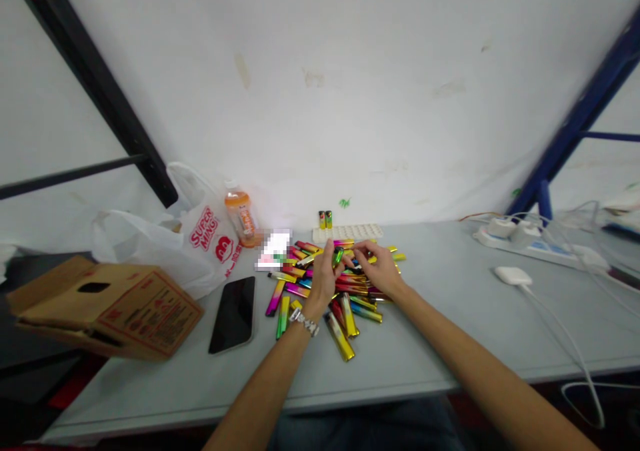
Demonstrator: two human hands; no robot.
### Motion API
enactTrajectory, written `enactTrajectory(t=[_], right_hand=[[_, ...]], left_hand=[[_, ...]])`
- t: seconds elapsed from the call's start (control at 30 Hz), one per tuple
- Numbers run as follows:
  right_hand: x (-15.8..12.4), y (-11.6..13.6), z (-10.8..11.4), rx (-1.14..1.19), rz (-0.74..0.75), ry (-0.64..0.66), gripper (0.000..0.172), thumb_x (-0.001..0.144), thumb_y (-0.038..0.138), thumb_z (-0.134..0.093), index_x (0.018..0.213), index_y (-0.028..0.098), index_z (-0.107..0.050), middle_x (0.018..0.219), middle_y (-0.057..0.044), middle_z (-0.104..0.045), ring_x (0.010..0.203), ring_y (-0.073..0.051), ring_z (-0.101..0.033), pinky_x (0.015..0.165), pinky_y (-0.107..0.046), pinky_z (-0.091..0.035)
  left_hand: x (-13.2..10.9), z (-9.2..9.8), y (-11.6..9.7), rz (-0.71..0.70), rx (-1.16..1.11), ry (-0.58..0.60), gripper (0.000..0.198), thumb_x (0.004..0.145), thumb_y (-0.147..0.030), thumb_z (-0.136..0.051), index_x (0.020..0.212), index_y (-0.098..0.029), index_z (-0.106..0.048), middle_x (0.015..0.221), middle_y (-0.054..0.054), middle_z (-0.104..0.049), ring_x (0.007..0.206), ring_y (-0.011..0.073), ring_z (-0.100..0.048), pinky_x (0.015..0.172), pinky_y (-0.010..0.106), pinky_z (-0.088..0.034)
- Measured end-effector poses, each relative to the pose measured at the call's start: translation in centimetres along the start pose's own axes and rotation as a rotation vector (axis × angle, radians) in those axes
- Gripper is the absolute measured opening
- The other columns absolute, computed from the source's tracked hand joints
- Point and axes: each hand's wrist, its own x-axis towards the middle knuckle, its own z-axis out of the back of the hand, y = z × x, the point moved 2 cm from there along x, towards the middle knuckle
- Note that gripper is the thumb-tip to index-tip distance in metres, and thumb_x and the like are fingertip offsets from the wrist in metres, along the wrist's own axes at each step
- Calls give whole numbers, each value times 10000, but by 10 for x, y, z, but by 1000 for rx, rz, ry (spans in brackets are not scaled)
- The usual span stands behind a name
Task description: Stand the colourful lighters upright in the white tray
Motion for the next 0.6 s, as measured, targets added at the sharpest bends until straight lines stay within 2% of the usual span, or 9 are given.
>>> enactTrajectory(t=[0.13,0.27,0.37,0.5,0.6], right_hand=[[-1,-1,1,-19,-6,6,212,904,332,-517,924,200,-681,763,-22,-669,698,-172,-578,688,-297,-446],[-1,-4,0,-13,-18,19,230,907,352,-525,933,193,-689,675,8,-607,643,-155,-550,658,-285,-423],[-1,-5,1,0,-40,14,239,905,361,-532,932,189,-696,647,18,-577,623,-150,-536,640,-280,-413],[-1,-5,2,-5,-63,17,233,898,368,-540,927,196,-696,637,20,-573,610,-150,-528,629,-280,-410],[-1,-6,1,-3,-60,29,235,899,371,-536,924,195,-690,647,15,-588,613,-153,-533,640,-285,-419]], left_hand=[[1,-4,-4,-1,-43,-68,590,850,-600,-475,449,-168,-508,445,-20,-429,398,61,-290,450,242,-280],[4,-4,-2,19,-12,-103,500,866,-476,-423,457,-188,-444,428,-41,-359,390,68,-294,438,234,-254],[6,-3,1,3,39,-91,452,868,-422,-406,481,-190,-434,445,-40,-381,398,72,-322,436,229,-260],[7,-3,5,25,34,-86,468,882,-462,-415,504,-187,-437,462,-40,-399,402,69,-324,430,223,-259],[4,-3,4,48,-13,-60,545,883,-590,-420,520,-185,-440,458,-41,-399,401,65,-328,427,217,-259]])
